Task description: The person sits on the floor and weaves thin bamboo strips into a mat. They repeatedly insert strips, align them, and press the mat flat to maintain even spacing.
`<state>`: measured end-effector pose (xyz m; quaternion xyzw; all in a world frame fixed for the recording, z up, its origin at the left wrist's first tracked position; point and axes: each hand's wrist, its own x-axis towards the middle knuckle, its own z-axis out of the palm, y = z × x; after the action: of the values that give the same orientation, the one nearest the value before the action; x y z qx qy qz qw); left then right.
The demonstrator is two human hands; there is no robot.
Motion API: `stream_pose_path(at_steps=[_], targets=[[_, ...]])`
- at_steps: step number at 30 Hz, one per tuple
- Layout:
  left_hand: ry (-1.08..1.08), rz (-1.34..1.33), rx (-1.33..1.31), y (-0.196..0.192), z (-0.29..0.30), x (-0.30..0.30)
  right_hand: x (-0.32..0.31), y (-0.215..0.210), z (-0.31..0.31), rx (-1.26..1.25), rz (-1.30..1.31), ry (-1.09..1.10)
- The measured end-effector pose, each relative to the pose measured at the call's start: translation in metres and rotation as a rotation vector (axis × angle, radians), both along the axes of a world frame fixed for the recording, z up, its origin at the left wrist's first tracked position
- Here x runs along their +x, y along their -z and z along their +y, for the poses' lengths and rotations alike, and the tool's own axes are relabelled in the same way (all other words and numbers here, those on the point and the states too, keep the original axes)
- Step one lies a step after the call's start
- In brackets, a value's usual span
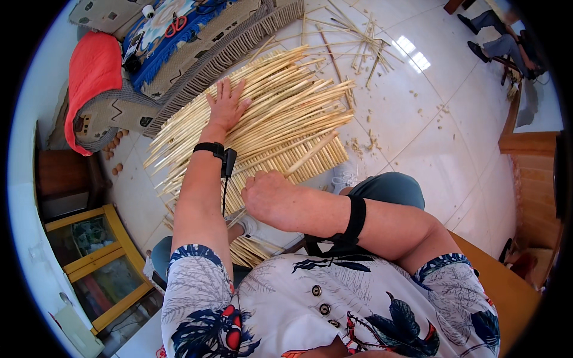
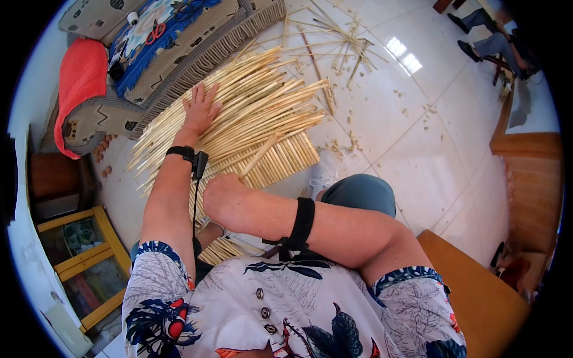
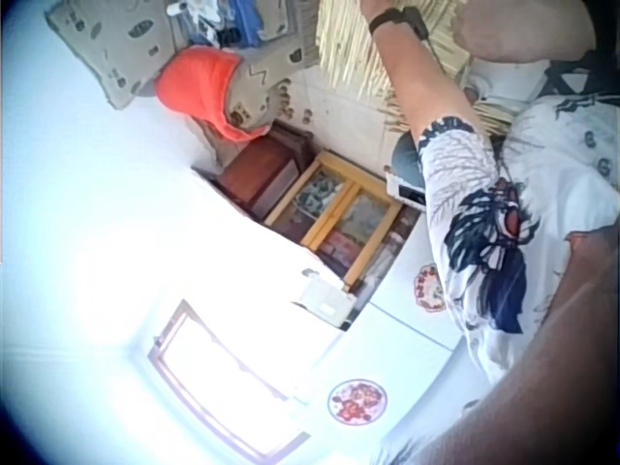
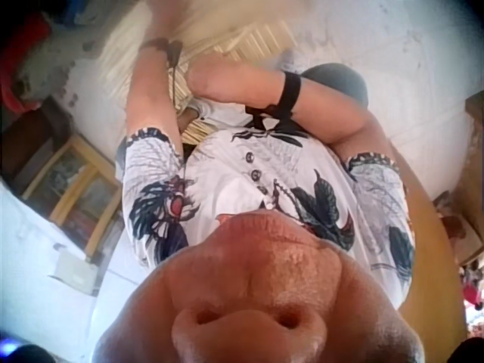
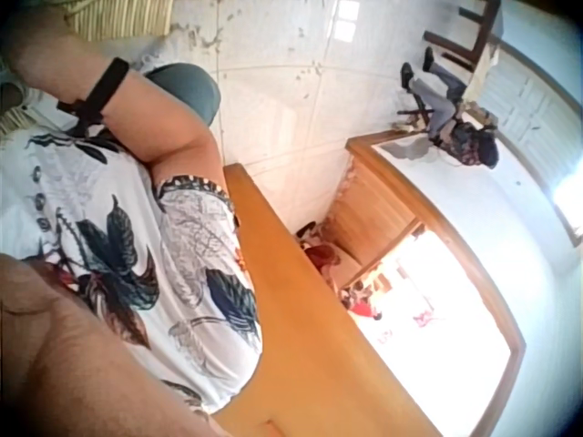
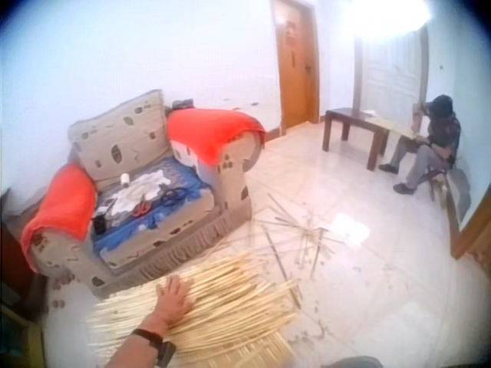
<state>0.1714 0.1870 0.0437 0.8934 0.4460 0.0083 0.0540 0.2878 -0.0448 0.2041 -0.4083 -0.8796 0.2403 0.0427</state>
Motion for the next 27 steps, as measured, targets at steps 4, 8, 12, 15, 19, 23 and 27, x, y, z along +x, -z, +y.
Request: stream_pose_path(at_steps=[4,8,12,15,19,23,27], targets=[[0.010,-0.008,0.018,-0.006,-0.002,-0.001,0.003,-0.004,0.001,-0.003,0.001,-0.013],[0.028,0.015,-0.005,-0.002,-0.004,0.000,-0.002,0.004,0.002,0.015,-0.016,0.002],[0.047,0.019,-0.009,-0.006,-0.004,0.005,-0.001,0.020,0.004,0.087,-0.054,0.072],[0.012,-0.057,0.007,-0.011,-0.004,-0.004,0.010,0.014,0.015,0.106,-0.053,0.042],[-0.048,-0.227,0.000,-0.025,0.000,-0.026,0.012,0.017,0.024,0.082,-0.090,0.028],[-0.036,-0.321,0.046,-0.066,0.007,-0.067,0.028,0.010,0.035,0.076,-0.007,0.018],[-0.003,-0.404,0.123,-0.115,0.010,-0.135,0.034,0.003,0.044,0.139,-0.014,0.077]])
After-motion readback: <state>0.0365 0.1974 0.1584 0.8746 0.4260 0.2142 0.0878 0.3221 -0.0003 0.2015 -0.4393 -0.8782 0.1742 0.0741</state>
